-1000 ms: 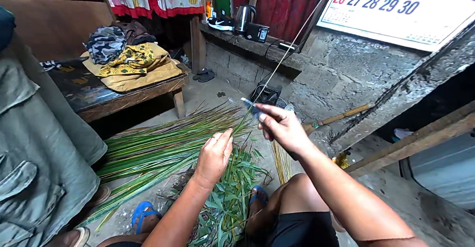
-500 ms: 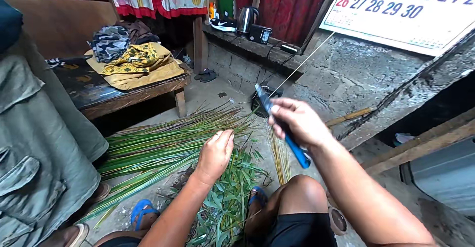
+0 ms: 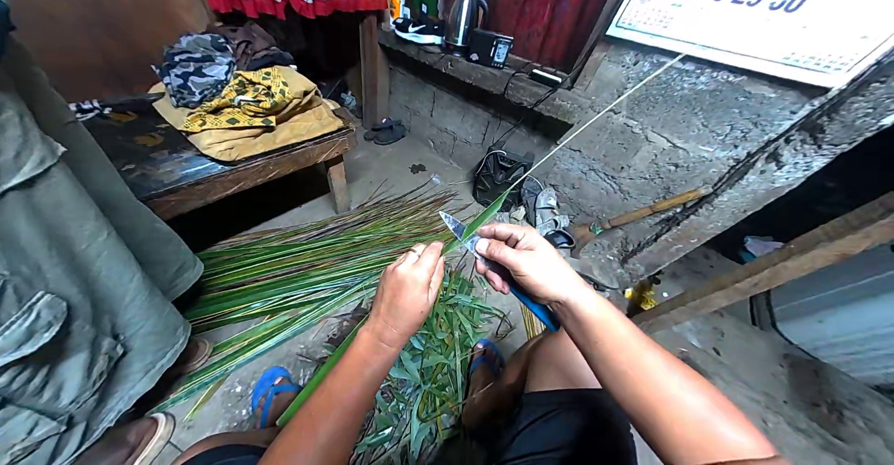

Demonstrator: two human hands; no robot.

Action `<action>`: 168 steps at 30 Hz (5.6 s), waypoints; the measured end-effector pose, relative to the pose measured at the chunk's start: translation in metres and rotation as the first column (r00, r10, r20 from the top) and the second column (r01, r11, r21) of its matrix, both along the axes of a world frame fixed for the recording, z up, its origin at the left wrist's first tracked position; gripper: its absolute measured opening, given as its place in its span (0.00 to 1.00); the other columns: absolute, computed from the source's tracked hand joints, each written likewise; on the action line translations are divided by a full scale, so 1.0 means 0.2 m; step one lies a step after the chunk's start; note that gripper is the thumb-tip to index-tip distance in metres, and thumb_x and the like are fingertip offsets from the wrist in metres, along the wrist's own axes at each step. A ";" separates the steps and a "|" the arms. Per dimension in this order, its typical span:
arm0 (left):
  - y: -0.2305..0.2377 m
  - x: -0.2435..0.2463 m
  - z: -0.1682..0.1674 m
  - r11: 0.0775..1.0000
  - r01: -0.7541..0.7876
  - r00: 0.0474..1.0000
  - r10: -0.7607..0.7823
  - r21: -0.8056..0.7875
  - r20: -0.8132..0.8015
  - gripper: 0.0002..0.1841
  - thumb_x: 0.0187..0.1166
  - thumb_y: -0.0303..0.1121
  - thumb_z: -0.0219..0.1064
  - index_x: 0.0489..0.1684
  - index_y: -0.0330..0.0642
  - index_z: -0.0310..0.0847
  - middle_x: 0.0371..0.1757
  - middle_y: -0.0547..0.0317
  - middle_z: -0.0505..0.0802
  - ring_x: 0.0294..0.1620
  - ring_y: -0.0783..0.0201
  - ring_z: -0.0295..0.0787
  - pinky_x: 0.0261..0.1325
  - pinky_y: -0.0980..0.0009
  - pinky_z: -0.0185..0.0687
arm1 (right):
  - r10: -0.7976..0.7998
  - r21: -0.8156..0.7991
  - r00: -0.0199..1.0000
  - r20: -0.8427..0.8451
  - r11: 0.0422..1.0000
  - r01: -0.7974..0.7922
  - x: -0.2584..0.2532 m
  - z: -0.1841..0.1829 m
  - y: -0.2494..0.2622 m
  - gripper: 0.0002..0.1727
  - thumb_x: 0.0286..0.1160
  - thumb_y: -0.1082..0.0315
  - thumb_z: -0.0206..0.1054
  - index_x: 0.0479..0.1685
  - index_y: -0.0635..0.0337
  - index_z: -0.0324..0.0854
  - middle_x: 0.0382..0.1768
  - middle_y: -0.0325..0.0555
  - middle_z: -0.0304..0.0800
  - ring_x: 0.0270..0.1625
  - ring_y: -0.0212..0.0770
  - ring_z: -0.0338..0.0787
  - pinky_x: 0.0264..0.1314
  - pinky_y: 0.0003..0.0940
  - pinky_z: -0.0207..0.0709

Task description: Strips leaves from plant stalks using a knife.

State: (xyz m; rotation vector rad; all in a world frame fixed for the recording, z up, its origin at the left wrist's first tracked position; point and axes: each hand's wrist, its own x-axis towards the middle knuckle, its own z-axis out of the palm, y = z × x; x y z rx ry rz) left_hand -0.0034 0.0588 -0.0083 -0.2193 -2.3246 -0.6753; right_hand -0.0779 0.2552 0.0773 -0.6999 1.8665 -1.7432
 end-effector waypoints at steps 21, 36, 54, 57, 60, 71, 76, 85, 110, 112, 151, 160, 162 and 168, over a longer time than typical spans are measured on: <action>0.01 -0.02 -0.02 0.992 -0.048 0.998 0.053 0.119 -0.040 0.19 0.89 0.38 0.56 0.65 0.40 0.89 0.47 0.50 0.95 0.46 0.59 0.94 0.54 0.67 0.89 | -0.336 -0.052 0.880 -0.336 0.940 0.338 -0.21 0.32 0.08 0.19 0.92 0.66 0.55 0.76 0.56 0.76 0.32 0.48 0.89 0.17 0.36 0.82 0.18 0.29 0.81; 0.00 0.01 0.07 0.735 0.285 0.820 -0.520 0.616 0.241 0.17 0.93 0.37 0.50 0.56 0.40 0.87 0.31 0.68 0.90 0.24 0.76 0.83 0.30 0.80 0.82 | -0.304 -0.100 0.942 -0.139 0.951 0.292 -0.21 0.36 0.10 0.17 0.92 0.65 0.54 0.73 0.56 0.76 0.30 0.47 0.87 0.17 0.33 0.81 0.17 0.25 0.79; 0.01 0.04 0.05 0.999 -0.012 0.984 0.006 0.030 0.178 0.18 0.89 0.37 0.52 0.51 0.38 0.89 0.42 0.49 0.93 0.42 0.54 0.94 0.47 0.59 0.89 | 0.010 -0.048 0.992 0.124 0.999 -0.004 0.08 -0.08 -0.04 0.15 0.88 0.69 0.56 0.64 0.70 0.79 0.26 0.45 0.89 0.17 0.33 0.83 0.19 0.25 0.80; 0.02 0.04 0.04 1.000 -0.011 0.984 0.006 0.026 0.179 0.19 0.90 0.37 0.52 0.59 0.39 0.89 0.47 0.48 0.95 0.47 0.53 0.95 0.52 0.58 0.90 | -0.030 -0.036 0.995 0.091 0.999 0.034 0.02 -0.06 -0.03 0.15 0.88 0.70 0.56 0.62 0.71 0.80 0.26 0.47 0.89 0.17 0.33 0.83 0.19 0.24 0.79; 0.02 0.04 0.03 0.999 -0.032 0.986 0.028 0.017 0.162 0.19 0.90 0.37 0.52 0.61 0.40 0.89 0.47 0.48 0.95 0.45 0.53 0.95 0.50 0.59 0.90 | -0.032 -0.014 0.999 0.040 0.999 0.032 -0.01 -0.04 -0.02 0.12 0.88 0.70 0.57 0.56 0.69 0.81 0.26 0.47 0.89 0.17 0.33 0.83 0.19 0.24 0.79; 0.03 0.02 0.01 0.998 -0.065 0.994 0.064 0.012 0.094 0.18 0.88 0.36 0.54 0.62 0.40 0.89 0.47 0.49 0.95 0.47 0.54 0.95 0.52 0.60 0.91 | -0.215 0.083 0.952 -0.219 0.968 0.238 -0.18 0.12 0.03 0.15 0.91 0.67 0.56 0.62 0.66 0.82 0.27 0.50 0.90 0.15 0.36 0.83 0.19 0.27 0.82; 0.03 0.01 -0.02 0.997 -0.047 0.997 0.043 0.063 0.066 0.20 0.85 0.38 0.57 0.67 0.41 0.87 0.51 0.50 0.95 0.50 0.57 0.94 0.55 0.62 0.90 | -0.327 -0.064 0.938 -0.120 0.945 0.321 -0.23 0.20 0.06 0.16 0.92 0.68 0.53 0.70 0.63 0.77 0.28 0.53 0.88 0.16 0.37 0.82 0.18 0.28 0.80; 0.00 -0.01 -0.01 0.875 0.166 0.970 -0.228 0.455 0.084 0.21 0.75 0.48 0.75 0.60 0.47 0.90 0.48 0.68 0.94 0.48 0.75 0.89 0.55 0.76 0.85 | -0.351 -0.260 0.936 0.020 0.902 0.344 -0.29 0.29 0.10 0.17 0.95 0.66 0.48 0.71 0.58 0.75 0.26 0.49 0.85 0.16 0.34 0.80 0.16 0.25 0.78; -0.02 0.05 0.13 0.250 0.280 0.634 -0.773 0.927 0.017 0.12 0.93 0.32 0.51 0.53 0.35 0.78 0.41 0.49 0.96 0.36 0.56 0.97 0.42 0.63 0.96 | 0.169 -0.205 0.969 -0.180 0.957 -0.206 -0.16 0.01 0.09 0.15 0.89 0.68 0.59 0.68 0.64 0.78 0.31 0.46 0.92 0.22 0.33 0.86 0.24 0.26 0.83; -0.01 0.06 0.14 0.178 0.248 0.639 -0.769 0.952 -0.023 0.12 0.94 0.33 0.51 0.50 0.36 0.78 0.37 0.51 0.95 0.29 0.60 0.95 0.35 0.66 0.95 | 0.248 -0.152 0.960 -0.130 0.952 -0.266 -0.15 0.02 0.10 0.16 0.88 0.67 0.61 0.68 0.63 0.80 0.32 0.44 0.93 0.21 0.31 0.86 0.23 0.25 0.82; -0.03 0.13 0.20 -0.123 0.047 0.512 -0.849 0.991 -0.129 0.11 0.88 0.32 0.57 0.40 0.39 0.84 0.26 0.58 0.89 0.16 0.72 0.84 0.19 0.80 0.82 | 0.379 -0.102 0.911 -0.162 0.912 -0.398 -0.24 0.13 0.08 0.15 0.88 0.66 0.62 0.65 0.60 0.84 0.29 0.40 0.92 0.20 0.27 0.84 0.20 0.21 0.78; -0.02 0.13 0.21 -0.124 0.041 0.527 -0.840 0.991 -0.126 0.11 0.88 0.32 0.59 0.40 0.37 0.84 0.26 0.56 0.90 0.16 0.72 0.85 0.18 0.79 0.83 | 0.282 -0.028 0.907 -0.312 0.952 -0.305 -0.32 0.22 0.10 0.17 0.89 0.67 0.61 0.67 0.64 0.83 0.31 0.43 0.93 0.21 0.29 0.85 0.23 0.22 0.80; -0.01 0.13 0.20 -0.131 0.041 0.513 -0.848 0.991 -0.133 0.11 0.88 0.32 0.59 0.40 0.37 0.85 0.26 0.55 0.90 0.16 0.72 0.85 0.18 0.79 0.83 | 0.208 -0.052 0.918 -0.339 0.970 -0.239 -0.35 0.25 0.11 0.16 0.88 0.67 0.61 0.66 0.63 0.84 0.30 0.44 0.92 0.21 0.30 0.85 0.23 0.23 0.81; -0.01 0.12 0.17 -0.129 0.042 0.498 -0.857 0.991 -0.133 0.09 0.87 0.32 0.61 0.41 0.38 0.85 0.28 0.54 0.91 0.17 0.70 0.87 0.19 0.77 0.85 | 0.004 -0.194 0.978 -0.209 0.980 -0.046 -0.42 0.38 0.14 0.18 0.88 0.64 0.56 0.73 0.50 0.78 0.27 0.46 0.88 0.16 0.32 0.82 0.18 0.24 0.80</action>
